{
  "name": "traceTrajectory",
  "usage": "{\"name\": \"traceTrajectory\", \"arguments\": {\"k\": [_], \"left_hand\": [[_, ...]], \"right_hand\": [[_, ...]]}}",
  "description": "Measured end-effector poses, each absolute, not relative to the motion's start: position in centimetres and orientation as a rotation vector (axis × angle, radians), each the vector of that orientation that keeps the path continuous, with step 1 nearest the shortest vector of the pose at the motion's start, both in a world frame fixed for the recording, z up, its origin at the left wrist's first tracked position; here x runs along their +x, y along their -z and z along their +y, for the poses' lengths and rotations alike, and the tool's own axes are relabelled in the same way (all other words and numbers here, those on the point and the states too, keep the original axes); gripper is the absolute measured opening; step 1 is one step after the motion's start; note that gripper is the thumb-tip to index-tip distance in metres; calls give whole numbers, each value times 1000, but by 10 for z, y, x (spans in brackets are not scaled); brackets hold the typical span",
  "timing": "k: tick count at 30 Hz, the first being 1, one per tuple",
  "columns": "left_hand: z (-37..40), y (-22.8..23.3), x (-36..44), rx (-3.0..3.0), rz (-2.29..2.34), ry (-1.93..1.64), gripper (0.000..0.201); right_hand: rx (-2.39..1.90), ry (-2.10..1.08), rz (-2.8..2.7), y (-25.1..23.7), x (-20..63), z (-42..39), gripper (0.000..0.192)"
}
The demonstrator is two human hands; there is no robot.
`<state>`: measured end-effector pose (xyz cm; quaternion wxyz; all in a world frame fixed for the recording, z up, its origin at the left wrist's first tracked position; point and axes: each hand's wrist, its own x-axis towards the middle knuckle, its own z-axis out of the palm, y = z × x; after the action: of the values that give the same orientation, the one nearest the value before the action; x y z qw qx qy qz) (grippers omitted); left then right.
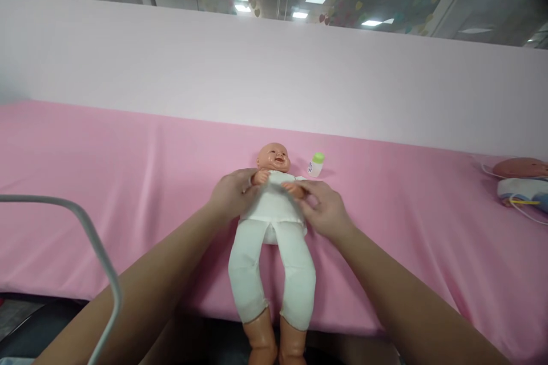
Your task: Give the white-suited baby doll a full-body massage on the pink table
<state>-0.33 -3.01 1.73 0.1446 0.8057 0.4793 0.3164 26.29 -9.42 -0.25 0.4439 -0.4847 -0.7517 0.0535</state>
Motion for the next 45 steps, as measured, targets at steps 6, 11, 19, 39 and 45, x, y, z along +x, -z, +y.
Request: {"name": "traceTrajectory", "arguments": {"k": [6, 11, 19, 39, 45], "left_hand": [[7, -7, -22, 1221, 1353, -1321, 21], [31, 3, -32, 681, 1327, -1280, 15], [27, -1, -32, 693, 1383, -1241, 17], [-29, -15, -5, 2676, 1371, -657, 47], [-32, -13, -5, 2961, 1311, -446, 49]], "right_hand": [[-1376, -580, -927, 16, 319, -63, 51], [-1467, -874, -659, 27, 345, -48, 23], [-1564, -1033, -557, 25, 341, -49, 21], [-1253, -79, -2101, -4, 262, -99, 36], [-1248, 87, -2212, 3, 264, -97, 32]]}}
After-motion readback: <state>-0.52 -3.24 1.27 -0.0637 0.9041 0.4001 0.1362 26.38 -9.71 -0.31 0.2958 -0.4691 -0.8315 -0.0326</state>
